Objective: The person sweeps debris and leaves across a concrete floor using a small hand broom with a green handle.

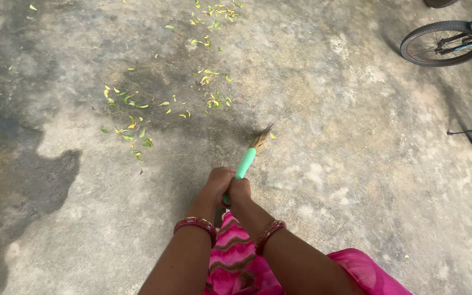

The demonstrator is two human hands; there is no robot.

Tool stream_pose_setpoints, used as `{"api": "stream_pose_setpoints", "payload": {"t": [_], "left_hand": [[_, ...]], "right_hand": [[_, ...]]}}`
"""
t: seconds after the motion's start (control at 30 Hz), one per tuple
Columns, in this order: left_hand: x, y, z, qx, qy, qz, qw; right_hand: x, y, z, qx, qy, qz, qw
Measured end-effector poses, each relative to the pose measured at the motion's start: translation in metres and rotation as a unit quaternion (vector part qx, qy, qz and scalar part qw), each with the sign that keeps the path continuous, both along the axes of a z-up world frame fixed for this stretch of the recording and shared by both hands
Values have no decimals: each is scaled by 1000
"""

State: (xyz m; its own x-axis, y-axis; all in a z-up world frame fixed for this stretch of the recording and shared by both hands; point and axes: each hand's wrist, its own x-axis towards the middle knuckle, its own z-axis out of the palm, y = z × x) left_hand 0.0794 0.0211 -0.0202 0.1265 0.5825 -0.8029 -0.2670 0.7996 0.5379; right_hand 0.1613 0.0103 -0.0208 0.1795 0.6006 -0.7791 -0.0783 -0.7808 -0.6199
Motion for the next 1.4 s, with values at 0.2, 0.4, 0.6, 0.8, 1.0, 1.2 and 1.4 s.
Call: {"api": "stream_pose_setpoints", "payload": {"t": [0.2,0.4,0.6,0.8,1.0,1.2,1.4], "left_hand": [[-12,-19,-13,-37,76,83,993],[-35,-18,-34,68,106,255,959],[-49,2,-13,73,81,259,960],[-29,30,7,90,18,195,977],[7,51,26,106,14,47,993],[38,60,49,19,64,-114,991],[46,62,14,-20,78,-105,991]], "right_hand": [[4,2,-21,-11,50,171,984],[-29,19,5,21,81,287,954],[-46,30,47,49,25,290,955],[-31,39,51,114,-50,178,976],[-4,46,50,49,-74,11,996],[28,46,33,-33,-13,-141,989],[38,42,19,-57,69,-141,986]]}}
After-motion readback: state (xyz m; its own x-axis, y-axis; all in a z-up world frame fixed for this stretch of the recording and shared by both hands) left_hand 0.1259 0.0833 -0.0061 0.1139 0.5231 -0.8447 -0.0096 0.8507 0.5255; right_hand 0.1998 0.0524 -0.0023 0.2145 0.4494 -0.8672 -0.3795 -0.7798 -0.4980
